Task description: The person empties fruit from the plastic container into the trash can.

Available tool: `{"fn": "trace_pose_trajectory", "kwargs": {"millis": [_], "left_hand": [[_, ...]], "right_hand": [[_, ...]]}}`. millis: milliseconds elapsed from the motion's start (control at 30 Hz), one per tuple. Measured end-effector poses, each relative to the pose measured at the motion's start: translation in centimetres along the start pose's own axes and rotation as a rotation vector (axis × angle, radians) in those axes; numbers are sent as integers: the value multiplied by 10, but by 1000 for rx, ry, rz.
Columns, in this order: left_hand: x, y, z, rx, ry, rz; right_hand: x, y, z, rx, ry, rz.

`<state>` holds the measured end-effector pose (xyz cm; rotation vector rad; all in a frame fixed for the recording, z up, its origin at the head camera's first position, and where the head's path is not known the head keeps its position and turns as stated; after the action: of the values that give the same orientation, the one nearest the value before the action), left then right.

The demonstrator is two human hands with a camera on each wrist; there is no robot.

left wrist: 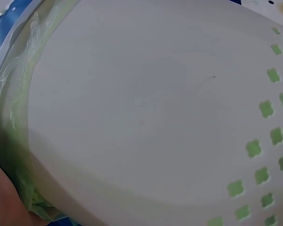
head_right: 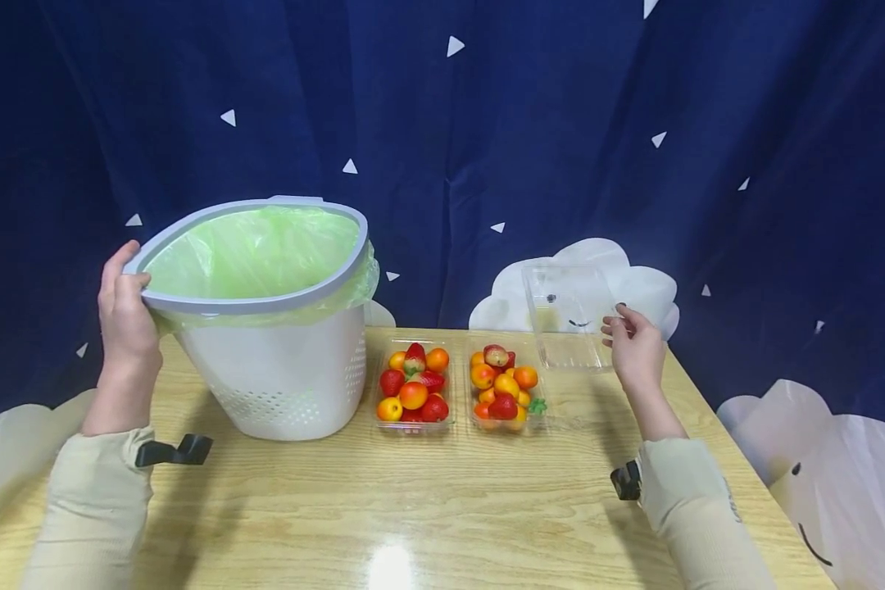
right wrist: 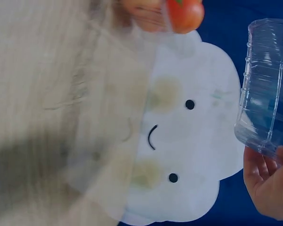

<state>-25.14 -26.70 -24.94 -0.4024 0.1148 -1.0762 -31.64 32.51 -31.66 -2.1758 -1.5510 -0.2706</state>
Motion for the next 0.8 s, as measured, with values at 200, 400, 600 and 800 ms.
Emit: {"fn": "trace_pose_trajectory", "kwargs": {"millis": [200, 400, 600, 800], "left_hand": [[0, 0, 0, -7, 1, 2], [0, 0, 2, -11, 8, 8], [0, 0, 2, -7, 24, 14], [-1, 1, 1, -12, 27, 14]], "right_hand": [[4, 2, 22, -33, 40, 0], [9, 5, 33, -45, 96, 12], [13, 9, 44, -58, 168, 3], [14, 12, 59, -71, 178, -17]]}}
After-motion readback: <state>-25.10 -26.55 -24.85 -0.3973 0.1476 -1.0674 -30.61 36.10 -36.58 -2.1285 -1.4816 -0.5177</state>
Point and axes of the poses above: each hand's wrist, its own y-axis away from the middle knuckle, its own x-axis out of the back of the hand, z = x × y, the point moved 5 cm from there along -y, towards the middle knuckle, and after that the axes turned 8 degrees about -z, right-handed, at the moved point
